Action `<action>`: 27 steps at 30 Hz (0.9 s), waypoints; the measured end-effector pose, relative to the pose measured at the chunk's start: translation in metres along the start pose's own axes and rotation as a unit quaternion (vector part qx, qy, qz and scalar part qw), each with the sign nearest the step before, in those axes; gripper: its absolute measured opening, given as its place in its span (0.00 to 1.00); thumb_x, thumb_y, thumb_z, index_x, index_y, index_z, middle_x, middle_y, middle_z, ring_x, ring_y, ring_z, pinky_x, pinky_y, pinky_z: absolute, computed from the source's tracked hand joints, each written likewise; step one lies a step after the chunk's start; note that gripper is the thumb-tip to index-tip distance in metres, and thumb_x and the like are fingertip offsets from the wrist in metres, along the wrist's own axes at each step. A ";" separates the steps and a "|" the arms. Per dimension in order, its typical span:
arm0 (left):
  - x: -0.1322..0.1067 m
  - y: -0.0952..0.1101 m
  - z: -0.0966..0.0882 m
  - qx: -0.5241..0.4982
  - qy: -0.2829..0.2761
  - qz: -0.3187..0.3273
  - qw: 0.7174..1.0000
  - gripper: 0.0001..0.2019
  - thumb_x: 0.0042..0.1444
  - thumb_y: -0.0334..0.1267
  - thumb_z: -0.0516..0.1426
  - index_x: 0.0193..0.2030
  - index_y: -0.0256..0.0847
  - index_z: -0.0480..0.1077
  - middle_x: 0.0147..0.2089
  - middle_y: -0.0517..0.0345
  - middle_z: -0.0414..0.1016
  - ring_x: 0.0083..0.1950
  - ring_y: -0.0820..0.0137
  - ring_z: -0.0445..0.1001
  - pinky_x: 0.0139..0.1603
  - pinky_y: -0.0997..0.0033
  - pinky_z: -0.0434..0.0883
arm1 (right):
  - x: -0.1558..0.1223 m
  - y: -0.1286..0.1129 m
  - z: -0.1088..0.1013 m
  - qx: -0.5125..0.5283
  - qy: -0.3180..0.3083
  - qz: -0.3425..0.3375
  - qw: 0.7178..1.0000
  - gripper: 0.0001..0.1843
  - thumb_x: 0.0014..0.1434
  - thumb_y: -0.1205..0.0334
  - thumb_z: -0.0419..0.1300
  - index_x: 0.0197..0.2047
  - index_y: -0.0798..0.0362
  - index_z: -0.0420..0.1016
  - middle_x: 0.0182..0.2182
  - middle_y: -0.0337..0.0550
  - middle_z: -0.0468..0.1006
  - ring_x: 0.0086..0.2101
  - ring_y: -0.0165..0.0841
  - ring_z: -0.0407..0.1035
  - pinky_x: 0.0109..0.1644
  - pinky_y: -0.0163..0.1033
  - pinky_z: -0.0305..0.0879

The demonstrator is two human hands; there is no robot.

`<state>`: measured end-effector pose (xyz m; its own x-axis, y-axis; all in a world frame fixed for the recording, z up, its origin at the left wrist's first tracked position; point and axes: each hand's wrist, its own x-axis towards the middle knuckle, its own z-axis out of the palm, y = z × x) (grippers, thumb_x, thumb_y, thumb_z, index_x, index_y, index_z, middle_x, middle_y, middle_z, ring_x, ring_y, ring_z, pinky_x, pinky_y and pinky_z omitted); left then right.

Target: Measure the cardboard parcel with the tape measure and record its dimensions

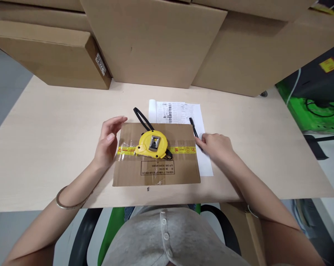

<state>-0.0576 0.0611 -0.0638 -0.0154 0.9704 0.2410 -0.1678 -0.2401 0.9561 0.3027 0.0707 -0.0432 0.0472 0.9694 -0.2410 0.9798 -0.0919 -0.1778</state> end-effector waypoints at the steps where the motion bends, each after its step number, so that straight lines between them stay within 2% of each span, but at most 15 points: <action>1: -0.001 0.003 -0.002 0.015 -0.002 0.026 1.000 0.19 0.58 0.54 0.61 0.53 0.53 0.79 0.59 0.57 0.78 0.69 0.55 0.68 0.73 0.54 0.61 | 0.000 -0.005 -0.007 -0.001 0.023 -0.001 1.000 0.26 0.67 0.42 0.54 0.24 0.50 0.67 0.24 0.49 0.74 0.28 0.42 0.69 0.33 0.43 0.51; 3: -0.004 0.008 -0.006 0.051 -0.009 0.060 0.997 0.16 0.61 0.55 0.58 0.50 0.54 0.81 0.61 0.57 0.77 0.72 0.54 0.65 0.77 0.51 0.57 | -0.004 -0.020 -0.022 0.041 0.102 -0.042 0.993 0.22 0.69 0.42 0.53 0.32 0.50 0.72 0.30 0.49 0.78 0.31 0.41 0.71 0.34 0.44 0.57; 5: -0.008 0.010 -0.011 0.085 -0.027 0.068 0.994 0.18 0.62 0.58 0.56 0.50 0.56 0.81 0.64 0.59 0.75 0.74 0.53 0.62 0.79 0.48 0.54 | -0.011 -0.040 -0.034 0.123 0.182 -0.150 0.964 0.21 0.70 0.42 0.52 0.43 0.50 0.75 0.41 0.51 0.79 0.37 0.41 0.74 0.40 0.47 0.66; 6: -0.010 0.008 -0.013 0.100 -0.041 0.066 0.992 0.20 0.63 0.59 0.55 0.51 0.56 0.81 0.67 0.60 0.73 0.76 0.52 0.60 0.80 0.47 0.52 | -0.014 -0.052 -0.038 0.156 0.201 -0.216 0.942 0.24 0.70 0.39 0.51 0.50 0.50 0.75 0.46 0.52 0.78 0.43 0.43 0.74 0.46 0.50 0.69; 7: -0.011 0.006 -0.016 0.112 -0.057 0.060 0.990 0.21 0.64 0.60 0.53 0.51 0.56 0.81 0.69 0.61 0.71 0.77 0.53 0.57 0.80 0.47 0.50 | -0.018 -0.064 -0.040 0.171 0.202 -0.277 0.924 0.29 0.69 0.36 0.51 0.55 0.51 0.74 0.52 0.55 0.77 0.50 0.47 0.73 0.53 0.54 0.70; 9: -0.015 0.001 -0.019 0.118 -0.085 0.039 0.989 0.22 0.66 0.60 0.51 0.54 0.56 0.80 0.73 0.63 0.65 0.79 0.53 0.53 0.81 0.47 0.46 | -0.023 -0.087 -0.040 0.152 0.174 -0.361 0.904 0.38 0.66 0.29 0.51 0.61 0.52 0.72 0.60 0.58 0.72 0.60 0.54 0.67 0.63 0.64 0.64; 11: -0.019 -0.006 -0.020 0.105 -0.095 0.019 0.990 0.23 0.67 0.59 0.50 0.56 0.56 0.79 0.75 0.63 0.63 0.80 0.54 0.51 0.81 0.47 0.45 | -0.027 -0.105 -0.037 0.123 0.137 -0.398 0.899 0.39 0.62 0.27 0.56 0.60 0.52 0.73 0.63 0.58 0.71 0.64 0.58 0.63 0.68 0.69 0.57; 13: -0.021 -0.011 -0.020 0.089 -0.093 0.012 0.992 0.23 0.68 0.58 0.49 0.58 0.56 0.78 0.73 0.60 0.65 0.79 0.54 0.53 0.81 0.46 0.48 | -0.028 -0.114 -0.032 0.135 0.105 -0.421 0.891 0.36 0.59 0.30 0.62 0.57 0.50 0.73 0.63 0.56 0.72 0.65 0.56 0.63 0.70 0.71 0.53; 17: -0.022 -0.017 -0.019 0.083 -0.096 0.017 0.992 0.24 0.69 0.58 0.48 0.59 0.54 0.77 0.70 0.55 0.68 0.76 0.53 0.58 0.79 0.45 0.53 | -0.027 -0.115 -0.025 0.238 0.076 -0.457 0.854 0.29 0.61 0.43 0.68 0.57 0.46 0.63 0.58 0.49 0.78 0.65 0.49 0.67 0.75 0.69 0.46; 19: -0.021 -0.018 -0.019 0.079 -0.094 0.007 0.992 0.24 0.69 0.59 0.48 0.58 0.54 0.78 0.70 0.55 0.68 0.76 0.53 0.57 0.79 0.44 0.52 | -0.025 -0.114 -0.022 0.278 0.087 -0.458 0.840 0.26 0.65 0.50 0.66 0.58 0.45 0.59 0.55 0.48 0.78 0.62 0.46 0.71 0.74 0.65 0.54; 22: -0.021 -0.018 -0.018 0.052 -0.087 -0.019 0.995 0.26 0.68 0.62 0.47 0.56 0.55 0.79 0.70 0.56 0.68 0.77 0.53 0.56 0.80 0.45 0.51 | -0.023 -0.120 -0.023 0.286 0.103 -0.451 0.839 0.26 0.67 0.51 0.63 0.61 0.45 0.56 0.56 0.50 0.77 0.55 0.45 0.76 0.61 0.55 0.73; 24: -0.022 -0.017 -0.017 0.019 -0.085 -0.039 0.995 0.28 0.67 0.65 0.45 0.56 0.55 0.78 0.70 0.57 0.68 0.77 0.53 0.58 0.80 0.46 0.51 | -0.023 -0.131 -0.027 0.257 0.096 -0.468 0.840 0.27 0.68 0.51 0.61 0.64 0.45 0.55 0.57 0.50 0.76 0.53 0.44 0.77 0.55 0.52 0.76; 27: -0.024 -0.014 -0.014 -0.022 -0.080 -0.074 0.994 0.32 0.68 0.67 0.42 0.55 0.51 0.78 0.72 0.56 0.67 0.77 0.52 0.58 0.79 0.46 0.55 | -0.023 -0.152 -0.033 0.198 0.065 -0.511 0.834 0.27 0.71 0.50 0.58 0.67 0.45 0.56 0.61 0.49 0.74 0.55 0.44 0.76 0.52 0.49 0.78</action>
<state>-0.0689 0.0420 -0.0853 0.1693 0.9775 0.1255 -0.1994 -0.0907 0.9757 0.1589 0.0695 0.0211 -0.7266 0.6018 0.3313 0.3812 0.7544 -0.5344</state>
